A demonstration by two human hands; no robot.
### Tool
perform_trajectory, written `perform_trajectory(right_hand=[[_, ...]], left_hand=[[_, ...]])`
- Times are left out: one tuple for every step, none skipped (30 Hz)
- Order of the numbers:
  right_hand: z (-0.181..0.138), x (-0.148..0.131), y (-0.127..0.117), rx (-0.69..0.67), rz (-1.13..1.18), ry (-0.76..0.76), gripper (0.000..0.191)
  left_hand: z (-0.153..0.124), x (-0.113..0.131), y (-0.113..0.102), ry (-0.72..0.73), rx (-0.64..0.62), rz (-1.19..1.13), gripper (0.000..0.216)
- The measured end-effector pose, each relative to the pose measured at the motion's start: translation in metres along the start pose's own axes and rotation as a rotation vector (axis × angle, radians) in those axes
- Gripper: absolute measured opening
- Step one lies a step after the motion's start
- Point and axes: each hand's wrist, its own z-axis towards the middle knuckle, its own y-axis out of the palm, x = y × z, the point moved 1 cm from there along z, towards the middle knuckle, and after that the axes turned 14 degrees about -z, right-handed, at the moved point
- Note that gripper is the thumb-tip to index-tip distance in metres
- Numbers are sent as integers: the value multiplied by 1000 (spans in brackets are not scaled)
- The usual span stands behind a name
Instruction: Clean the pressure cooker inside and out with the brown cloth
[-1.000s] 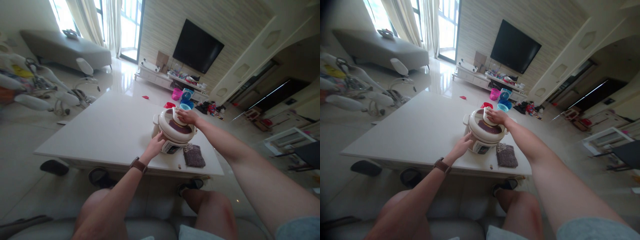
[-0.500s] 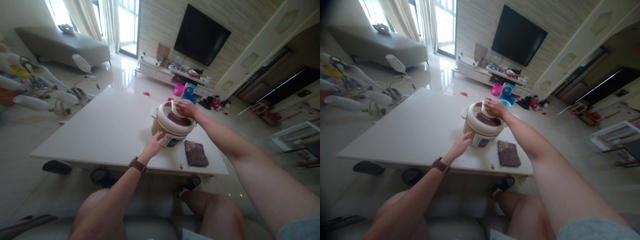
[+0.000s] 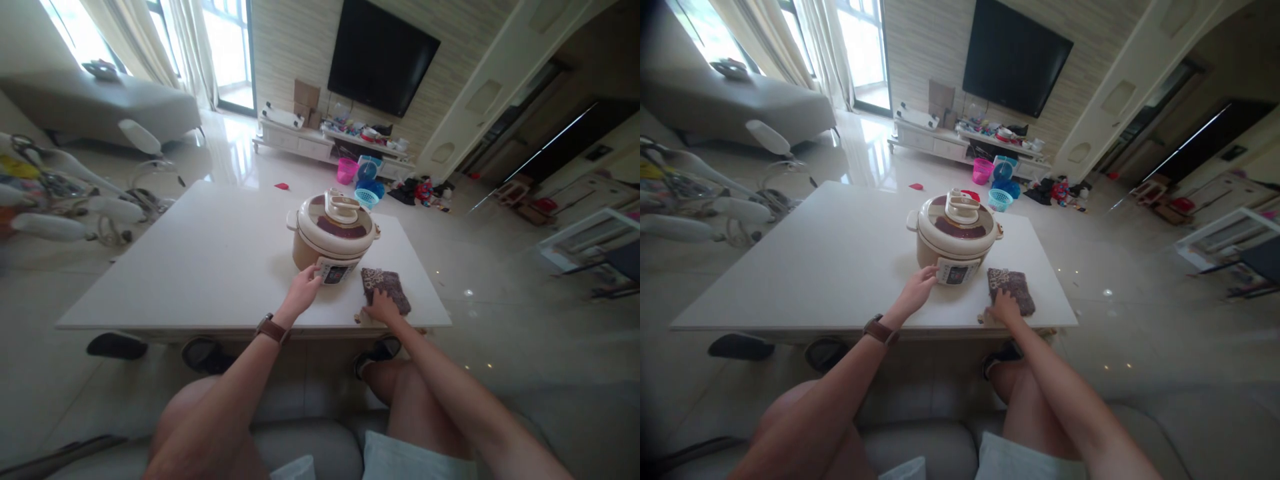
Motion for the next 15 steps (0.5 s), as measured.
perform_trajectory(right_hand=[[-1,-5,4,-13,-5,9,44],[0,-9,4,-25,-6,17,44],[3,-11,3,-37,-1,24,45],[8,-12,-1,-53,8,32,47],[12,-10,-5,-72,24,39,49],[17,-9,-9,-95,45,44,49],[20,-7,-13,-120,72,49,49],[22,-6,-17,-144,106,50,47],[22,-6,-20,-167,147,45,45],[19,-9,-23,-187,195,32,43],[15,-14,-24,-204,249,10,41],[9,-22,-25,-219,308,-21,39],[2,-31,-26,-231,369,-63,37],[-6,-42,-27,-237,428,-105,36],[-15,-53,-28,-237,481,-140,36]], left_hand=[[-1,-2,0,4,-2,6,49],[-1,-3,0,11,-8,14,48],[-1,-3,0,19,-17,25,46],[-1,-3,0,26,-30,38,45],[-1,-2,0,30,-43,52,43],[0,0,1,32,-57,65,42],[0,2,1,31,-68,72,40],[1,4,3,24,-77,75,36],[0,6,4,2,-81,69,32],[-1,7,6,-42,-80,50,27],[-3,6,8,-110,-75,20,23],[-6,4,10,-199,-66,-17,21],[-10,1,11,-298,-57,-55,23],[-15,-3,13,-395,-51,-93,27],[-20,-8,14,-484,-47,-131,34]])
